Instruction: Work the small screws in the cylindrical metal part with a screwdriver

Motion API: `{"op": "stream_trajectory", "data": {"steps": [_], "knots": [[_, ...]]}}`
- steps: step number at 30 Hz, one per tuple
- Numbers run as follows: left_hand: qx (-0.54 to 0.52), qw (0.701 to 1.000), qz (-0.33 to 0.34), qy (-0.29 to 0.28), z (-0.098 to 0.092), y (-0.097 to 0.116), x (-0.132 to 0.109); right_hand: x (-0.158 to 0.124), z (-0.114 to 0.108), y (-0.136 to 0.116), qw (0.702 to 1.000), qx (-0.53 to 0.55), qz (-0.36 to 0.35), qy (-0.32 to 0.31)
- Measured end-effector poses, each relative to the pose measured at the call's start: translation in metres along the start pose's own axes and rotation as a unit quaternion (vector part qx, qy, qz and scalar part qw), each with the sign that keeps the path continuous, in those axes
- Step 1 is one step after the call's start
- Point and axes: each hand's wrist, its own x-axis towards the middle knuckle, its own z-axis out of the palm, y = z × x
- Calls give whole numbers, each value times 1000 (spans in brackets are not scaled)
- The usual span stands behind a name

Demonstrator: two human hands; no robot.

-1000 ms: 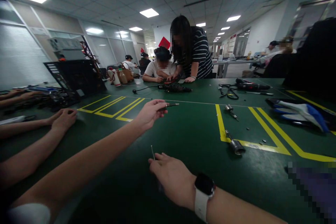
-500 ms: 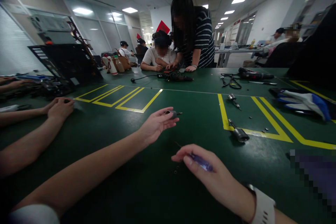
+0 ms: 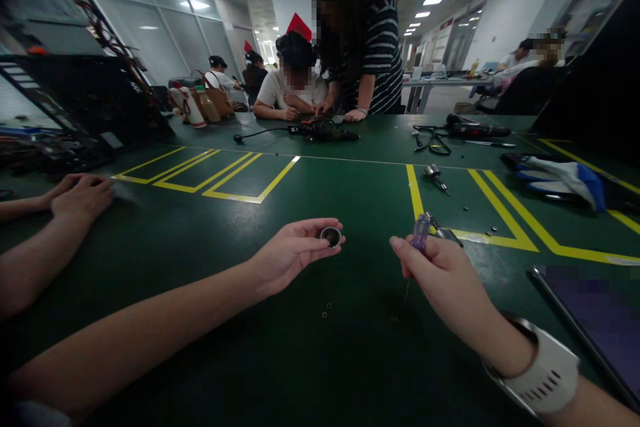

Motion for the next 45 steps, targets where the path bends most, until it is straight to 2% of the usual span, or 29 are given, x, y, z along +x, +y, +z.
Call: {"op": "stream_trajectory", "data": {"steps": [7, 18, 26, 31, 36, 42, 45], "knots": [[9, 1000, -2, -4, 1, -2, -1, 0, 5, -5, 994, -84, -3, -75], [12, 1000, -3, 5, 3, -1, -2, -5, 11, -19, 991, -35, -9, -127], [13, 1000, -3, 10, 6, 1, -3, -7, 10, -18, 988, -24, -8, -151], [13, 1000, 0, 2, 4, 0, -3, -9, 11, -18, 984, -24, -28, -175], [16, 1000, 5, 2, 5, 0, -3, -13, 11, -18, 981, -32, -83, -175], [20, 1000, 2, 4, 6, 1, -4, -16, 12, -20, 961, -69, -128, -236], [17, 1000, 6, -3, 5, 0, -4, -17, 10, -22, 964, -52, -132, -226]]}}
